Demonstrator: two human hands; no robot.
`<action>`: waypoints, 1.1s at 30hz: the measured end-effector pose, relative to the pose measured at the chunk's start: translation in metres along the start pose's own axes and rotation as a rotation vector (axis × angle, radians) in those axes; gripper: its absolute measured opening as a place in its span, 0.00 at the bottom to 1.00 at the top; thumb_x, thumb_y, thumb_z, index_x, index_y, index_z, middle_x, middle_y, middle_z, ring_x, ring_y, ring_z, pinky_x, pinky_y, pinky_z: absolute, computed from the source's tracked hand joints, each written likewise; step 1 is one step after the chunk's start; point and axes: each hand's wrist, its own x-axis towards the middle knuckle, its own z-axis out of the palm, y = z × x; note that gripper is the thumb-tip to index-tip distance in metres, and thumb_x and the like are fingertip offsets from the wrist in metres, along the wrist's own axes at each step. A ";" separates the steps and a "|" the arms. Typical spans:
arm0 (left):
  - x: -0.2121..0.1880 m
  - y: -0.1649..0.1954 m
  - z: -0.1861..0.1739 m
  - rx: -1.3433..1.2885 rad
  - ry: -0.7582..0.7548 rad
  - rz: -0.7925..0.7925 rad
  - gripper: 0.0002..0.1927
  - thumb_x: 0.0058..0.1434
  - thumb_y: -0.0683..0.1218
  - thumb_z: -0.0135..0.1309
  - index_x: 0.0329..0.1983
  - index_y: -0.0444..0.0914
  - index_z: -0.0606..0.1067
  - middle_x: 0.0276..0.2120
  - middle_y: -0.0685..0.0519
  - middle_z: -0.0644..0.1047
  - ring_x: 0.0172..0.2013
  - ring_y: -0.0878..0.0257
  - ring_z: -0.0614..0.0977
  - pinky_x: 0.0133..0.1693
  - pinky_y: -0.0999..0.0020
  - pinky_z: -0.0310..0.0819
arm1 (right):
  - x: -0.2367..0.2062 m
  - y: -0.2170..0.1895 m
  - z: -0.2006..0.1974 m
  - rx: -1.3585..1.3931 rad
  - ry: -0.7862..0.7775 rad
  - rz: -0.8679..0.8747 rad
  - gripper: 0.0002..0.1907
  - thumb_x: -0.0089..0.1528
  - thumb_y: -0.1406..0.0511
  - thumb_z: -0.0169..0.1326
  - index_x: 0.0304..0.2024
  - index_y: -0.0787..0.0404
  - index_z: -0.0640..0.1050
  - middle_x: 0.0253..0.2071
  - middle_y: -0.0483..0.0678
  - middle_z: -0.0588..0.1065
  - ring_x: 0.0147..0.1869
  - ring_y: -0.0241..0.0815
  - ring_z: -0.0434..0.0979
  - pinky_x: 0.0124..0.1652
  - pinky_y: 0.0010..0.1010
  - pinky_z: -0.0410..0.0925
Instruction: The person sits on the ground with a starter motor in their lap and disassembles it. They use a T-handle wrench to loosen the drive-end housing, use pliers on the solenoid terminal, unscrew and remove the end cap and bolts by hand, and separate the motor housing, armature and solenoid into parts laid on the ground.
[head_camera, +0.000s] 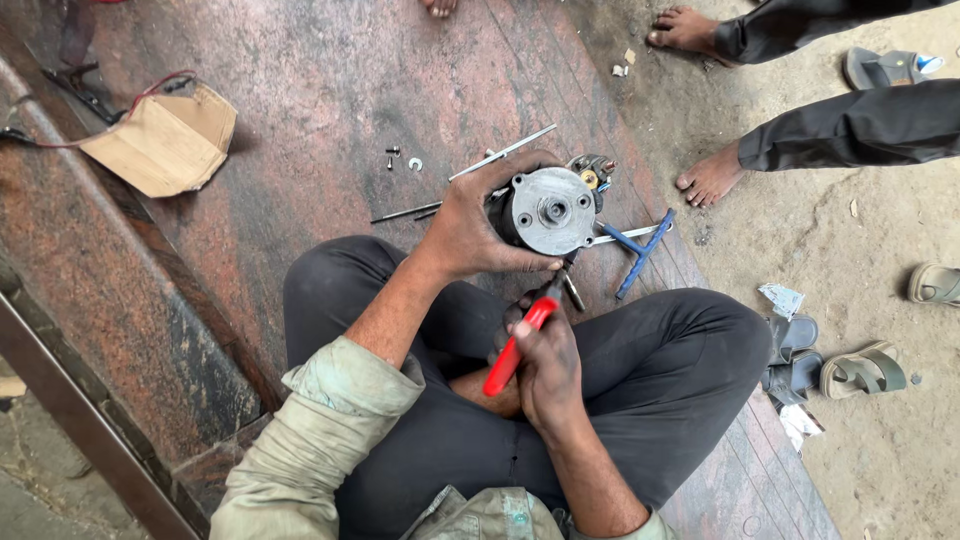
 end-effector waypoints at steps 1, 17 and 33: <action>0.000 -0.001 0.001 -0.009 0.002 -0.002 0.47 0.39 0.50 0.80 0.64 0.39 0.74 0.58 0.51 0.81 0.60 0.60 0.82 0.66 0.61 0.75 | -0.003 0.000 0.001 0.026 -0.053 -0.008 0.24 0.60 0.63 0.56 0.55 0.60 0.63 0.37 0.48 0.67 0.36 0.41 0.70 0.33 0.36 0.67; -0.001 -0.006 0.005 -0.049 0.003 -0.008 0.47 0.39 0.51 0.80 0.64 0.38 0.74 0.58 0.52 0.79 0.60 0.60 0.81 0.68 0.61 0.72 | -0.006 0.004 0.003 -0.131 -0.086 -0.096 0.26 0.60 0.64 0.57 0.57 0.62 0.63 0.40 0.50 0.67 0.38 0.41 0.70 0.37 0.34 0.68; 0.000 -0.005 0.007 -0.105 -0.009 -0.015 0.45 0.40 0.50 0.80 0.63 0.39 0.75 0.58 0.53 0.79 0.60 0.61 0.81 0.68 0.62 0.74 | -0.001 0.002 0.002 -0.096 -0.081 -0.024 0.26 0.60 0.63 0.57 0.56 0.63 0.63 0.41 0.51 0.68 0.40 0.42 0.72 0.37 0.37 0.72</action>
